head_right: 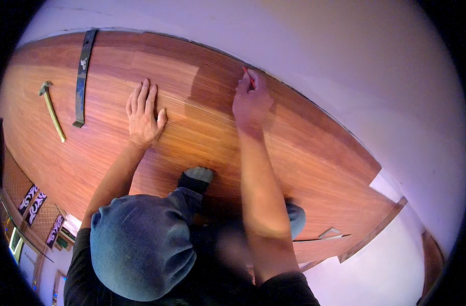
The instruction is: The person cuts a wooden plank using a table saw, then carries it to the installation area. They kneel on the floor, fit the plank into place, and use a hammer and tapping block to secure it. The person also uses a utility knife to trim the plank along the wall edge.
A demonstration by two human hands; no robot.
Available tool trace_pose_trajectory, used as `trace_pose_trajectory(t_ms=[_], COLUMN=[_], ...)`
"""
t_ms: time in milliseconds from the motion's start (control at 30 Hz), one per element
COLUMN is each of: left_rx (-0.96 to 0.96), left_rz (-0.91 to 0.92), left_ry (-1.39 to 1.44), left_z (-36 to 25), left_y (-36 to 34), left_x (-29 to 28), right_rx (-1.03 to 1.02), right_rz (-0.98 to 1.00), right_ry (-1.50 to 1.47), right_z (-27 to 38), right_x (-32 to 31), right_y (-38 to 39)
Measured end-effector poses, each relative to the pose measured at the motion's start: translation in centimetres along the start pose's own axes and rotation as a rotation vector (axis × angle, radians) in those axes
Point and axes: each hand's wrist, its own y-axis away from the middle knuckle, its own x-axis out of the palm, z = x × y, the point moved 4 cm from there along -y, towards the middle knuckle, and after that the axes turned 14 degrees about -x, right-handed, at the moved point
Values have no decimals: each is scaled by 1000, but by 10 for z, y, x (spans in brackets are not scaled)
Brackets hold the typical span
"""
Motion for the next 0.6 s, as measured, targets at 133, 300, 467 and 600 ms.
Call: trace_pose_trajectory(t_ms=[133,300,467,600], left_rx=[12,17,39,23], left_rz=[-10,-17,-25,-9], left_ry=[1,-5,-3,-25], left_z=[0,2,2,1], left_y=[0,2,1,2], left_x=[-2,1,3,5], right_rx=[76,57,-79,-51], right_rz=[4,-72,-108,-158], right_ry=[-44,-135,-5,-16], right_z=[-6,-16,-35,-46], right_x=[-13,-31,-55,-68], right_y=[4,6,7,7])
